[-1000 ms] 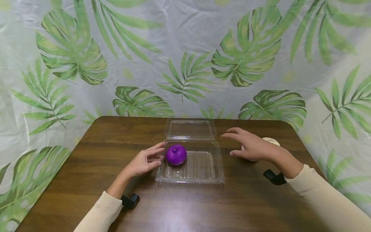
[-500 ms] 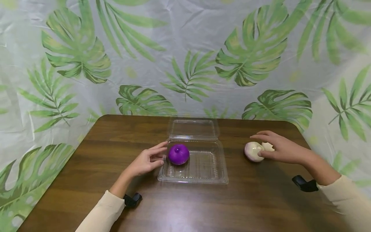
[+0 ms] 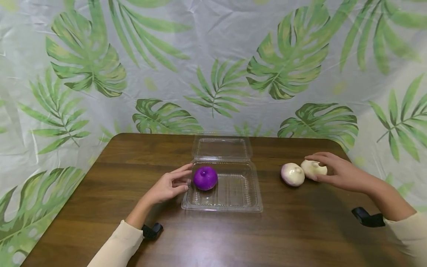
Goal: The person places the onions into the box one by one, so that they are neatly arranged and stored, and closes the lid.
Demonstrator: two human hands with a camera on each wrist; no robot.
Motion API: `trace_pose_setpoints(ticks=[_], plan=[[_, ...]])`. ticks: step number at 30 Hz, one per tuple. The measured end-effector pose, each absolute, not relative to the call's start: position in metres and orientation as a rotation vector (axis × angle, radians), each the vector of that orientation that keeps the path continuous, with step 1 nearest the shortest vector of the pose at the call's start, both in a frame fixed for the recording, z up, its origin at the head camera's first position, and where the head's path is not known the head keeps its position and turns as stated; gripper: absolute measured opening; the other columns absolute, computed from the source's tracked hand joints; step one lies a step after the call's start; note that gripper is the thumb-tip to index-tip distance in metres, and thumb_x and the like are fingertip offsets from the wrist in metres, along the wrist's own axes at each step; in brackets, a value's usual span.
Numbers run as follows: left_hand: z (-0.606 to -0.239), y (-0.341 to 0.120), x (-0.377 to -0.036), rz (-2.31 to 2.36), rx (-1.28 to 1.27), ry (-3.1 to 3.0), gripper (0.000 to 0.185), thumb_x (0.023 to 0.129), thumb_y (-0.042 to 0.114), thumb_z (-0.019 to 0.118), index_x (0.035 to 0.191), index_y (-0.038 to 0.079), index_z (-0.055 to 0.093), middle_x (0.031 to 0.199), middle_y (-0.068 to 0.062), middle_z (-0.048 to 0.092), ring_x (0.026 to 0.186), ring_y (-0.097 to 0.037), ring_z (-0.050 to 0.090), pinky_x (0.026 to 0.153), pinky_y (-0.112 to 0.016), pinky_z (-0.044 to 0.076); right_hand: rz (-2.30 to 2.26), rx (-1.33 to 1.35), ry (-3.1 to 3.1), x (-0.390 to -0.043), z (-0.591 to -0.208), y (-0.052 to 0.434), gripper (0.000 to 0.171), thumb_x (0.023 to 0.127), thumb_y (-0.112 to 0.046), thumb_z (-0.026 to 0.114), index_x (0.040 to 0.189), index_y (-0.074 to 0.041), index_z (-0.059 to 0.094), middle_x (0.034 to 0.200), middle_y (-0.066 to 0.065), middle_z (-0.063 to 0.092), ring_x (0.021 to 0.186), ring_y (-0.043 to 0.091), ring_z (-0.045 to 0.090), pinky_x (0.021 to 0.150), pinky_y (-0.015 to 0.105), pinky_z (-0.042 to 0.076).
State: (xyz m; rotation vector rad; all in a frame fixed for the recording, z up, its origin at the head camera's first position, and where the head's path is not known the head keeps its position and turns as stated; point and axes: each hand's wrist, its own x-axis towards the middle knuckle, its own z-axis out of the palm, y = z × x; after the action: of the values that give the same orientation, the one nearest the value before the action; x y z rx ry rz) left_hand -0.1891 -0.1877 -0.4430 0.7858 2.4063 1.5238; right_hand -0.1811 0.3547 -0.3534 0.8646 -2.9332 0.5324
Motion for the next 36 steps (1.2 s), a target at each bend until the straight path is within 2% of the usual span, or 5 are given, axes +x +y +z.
trace_pose_setpoints(ticks=[15, 26, 29, 33, 36], plan=[[-0.443, -0.187, -0.188, 1.547, 0.779, 2.396, 0.058, 0.091, -0.001, 0.065, 0.145, -0.005, 0.045, 0.161, -0.017, 0.033, 0.122, -0.042, 0.061, 0.103, -0.04, 0.055, 0.647, 0.724, -2.997, -0.17, -0.355, 0.372, 0.057, 0.091, -0.022, 0.072, 0.141, -0.007, 0.051, 0.137, 0.021, 0.049, 0.104, -0.022, 0.034, 0.068, 0.024, 0.054], [-0.443, -0.188, -0.189, 1.54, 0.784, 2.402, 0.059, 0.091, 0.0, 0.065, 0.146, -0.003, 0.044, 0.16, -0.018, 0.034, 0.122, -0.041, 0.062, 0.103, -0.04, 0.055, 0.675, 0.691, -3.026, -0.173, -0.36, 0.373, 0.057, 0.092, -0.022, 0.071, 0.143, -0.006, 0.049, 0.138, 0.022, 0.048, 0.107, 0.023, 0.056, 0.068, 0.024, 0.055], [-0.443, -0.187, -0.189, 1.536, 0.783, 2.401, 0.06, 0.091, 0.0, 0.065, 0.147, -0.002, 0.044, 0.16, -0.018, 0.034, 0.122, -0.041, 0.061, 0.103, -0.039, 0.055, 0.695, 0.691, -3.007, -0.174, -0.362, 0.375, 0.058, 0.091, -0.019, 0.072, 0.143, -0.004, 0.049, 0.137, 0.024, 0.048, 0.106, 0.018, 0.058, 0.066, 0.022, 0.055], [-0.443, -0.187, -0.19, 1.529, 0.772, 2.403, 0.061, 0.091, 0.0, 0.064, 0.148, 0.0, 0.043, 0.16, -0.017, 0.035, 0.123, -0.04, 0.061, 0.103, -0.039, 0.055, 0.716, 0.714, -2.973, -0.178, -0.364, 0.378, 0.059, 0.09, -0.015, 0.073, 0.142, -0.001, 0.049, 0.136, 0.027, 0.048, 0.102, -0.017, 0.045, 0.065, 0.021, 0.056], [-0.443, -0.187, -0.19, 1.53, 0.774, 2.403, 0.061, 0.091, -0.001, 0.064, 0.149, 0.0, 0.043, 0.16, -0.018, 0.036, 0.122, -0.04, 0.061, 0.103, -0.039, 0.055, 0.711, 0.706, -2.975, -0.183, -0.366, 0.38, 0.06, 0.089, -0.014, 0.073, 0.141, 0.001, 0.048, 0.136, 0.029, 0.047, 0.105, -0.015, 0.045, 0.065, 0.02, 0.056]])
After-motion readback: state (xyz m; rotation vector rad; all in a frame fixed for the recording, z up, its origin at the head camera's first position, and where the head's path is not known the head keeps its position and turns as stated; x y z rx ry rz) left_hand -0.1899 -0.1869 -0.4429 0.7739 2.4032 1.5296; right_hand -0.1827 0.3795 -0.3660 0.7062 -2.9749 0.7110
